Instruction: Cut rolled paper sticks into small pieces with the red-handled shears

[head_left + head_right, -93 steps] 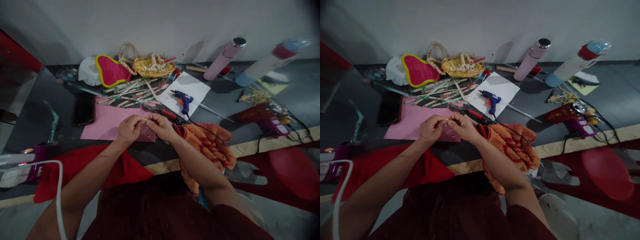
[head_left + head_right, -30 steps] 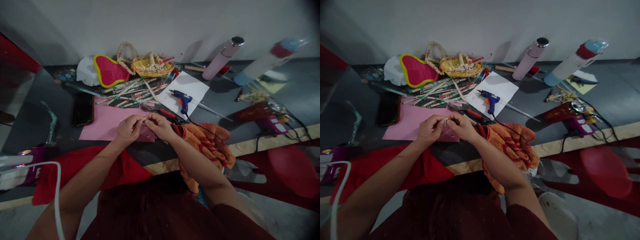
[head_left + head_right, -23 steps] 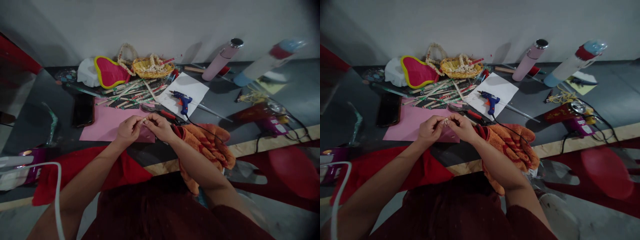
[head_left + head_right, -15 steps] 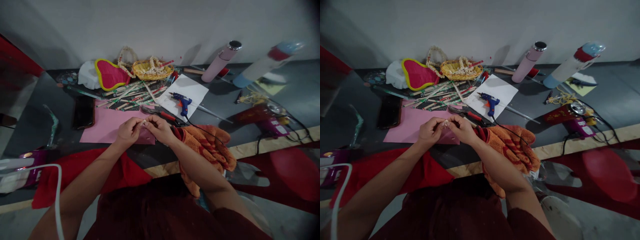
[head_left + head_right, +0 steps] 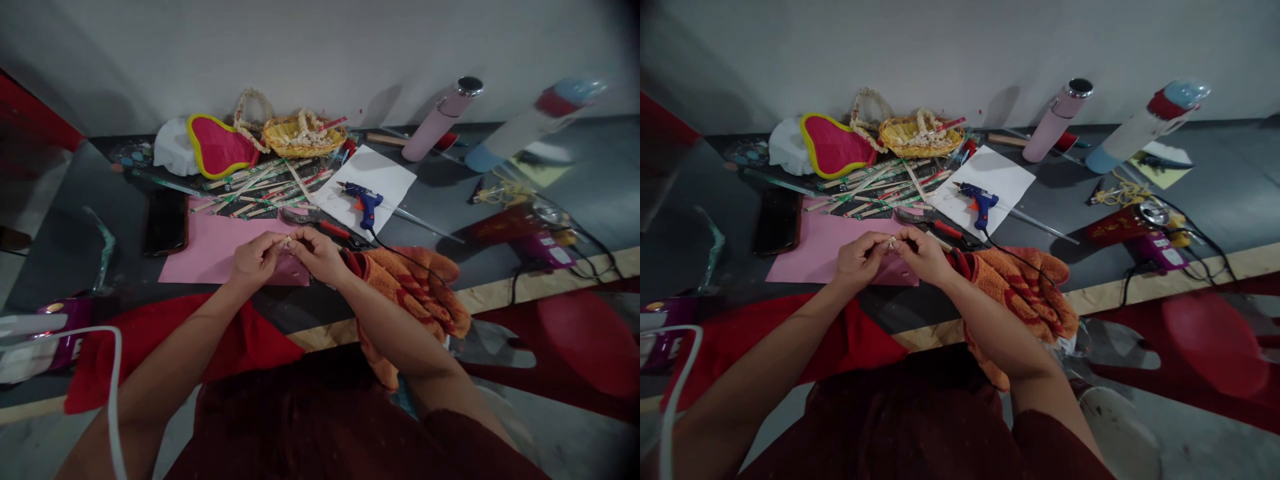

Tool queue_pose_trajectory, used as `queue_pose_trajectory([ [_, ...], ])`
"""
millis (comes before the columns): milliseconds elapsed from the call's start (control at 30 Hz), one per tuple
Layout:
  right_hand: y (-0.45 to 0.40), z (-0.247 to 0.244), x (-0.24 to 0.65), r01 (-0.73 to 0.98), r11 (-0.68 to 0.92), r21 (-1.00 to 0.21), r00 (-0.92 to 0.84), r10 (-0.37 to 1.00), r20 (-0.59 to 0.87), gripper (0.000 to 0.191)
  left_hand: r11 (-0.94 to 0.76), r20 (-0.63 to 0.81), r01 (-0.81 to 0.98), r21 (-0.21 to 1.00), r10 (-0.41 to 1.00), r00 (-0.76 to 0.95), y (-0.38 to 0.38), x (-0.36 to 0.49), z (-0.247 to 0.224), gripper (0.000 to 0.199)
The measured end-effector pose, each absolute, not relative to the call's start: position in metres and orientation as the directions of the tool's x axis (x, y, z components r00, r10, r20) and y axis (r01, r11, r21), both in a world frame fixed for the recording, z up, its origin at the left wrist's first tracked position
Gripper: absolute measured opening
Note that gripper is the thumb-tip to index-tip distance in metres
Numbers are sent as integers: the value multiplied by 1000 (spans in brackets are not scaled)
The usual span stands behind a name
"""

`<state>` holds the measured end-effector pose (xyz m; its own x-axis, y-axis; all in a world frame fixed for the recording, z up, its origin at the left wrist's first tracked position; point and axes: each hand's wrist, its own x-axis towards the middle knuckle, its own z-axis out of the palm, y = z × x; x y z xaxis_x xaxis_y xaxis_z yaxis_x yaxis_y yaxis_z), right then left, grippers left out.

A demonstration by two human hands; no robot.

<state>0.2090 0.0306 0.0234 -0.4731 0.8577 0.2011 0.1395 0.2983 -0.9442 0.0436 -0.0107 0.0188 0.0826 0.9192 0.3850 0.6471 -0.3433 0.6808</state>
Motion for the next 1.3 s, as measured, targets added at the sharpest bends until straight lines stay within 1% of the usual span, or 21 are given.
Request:
queue_pose_trajectory([
  [167, 30, 21, 209, 131, 362, -923, -466, 844, 265, 16, -285, 363, 658, 697, 932, 18, -13, 46, 22, 21],
  [367, 28, 23, 208, 118, 347, -930, -459, 850, 259, 16, -228, 330, 669, 707, 944, -27, -16, 49, 26, 21],
  [667, 29, 21, 209, 147, 387, -910, -455, 844, 285, 17, -242, 335, 650, 720, 942, -20, -16, 48, 25, 20],
  [900, 28, 22, 209, 141, 421, -896, -453, 832, 320, 12, -255, 351, 671, 696, 936, -7, -16, 48, 27, 19],
  [1300, 29, 20, 210, 196, 506, -840, -453, 806, 380, 12, -291, 359, 694, 659, 932, 51, -15, 48, 31, 20],
])
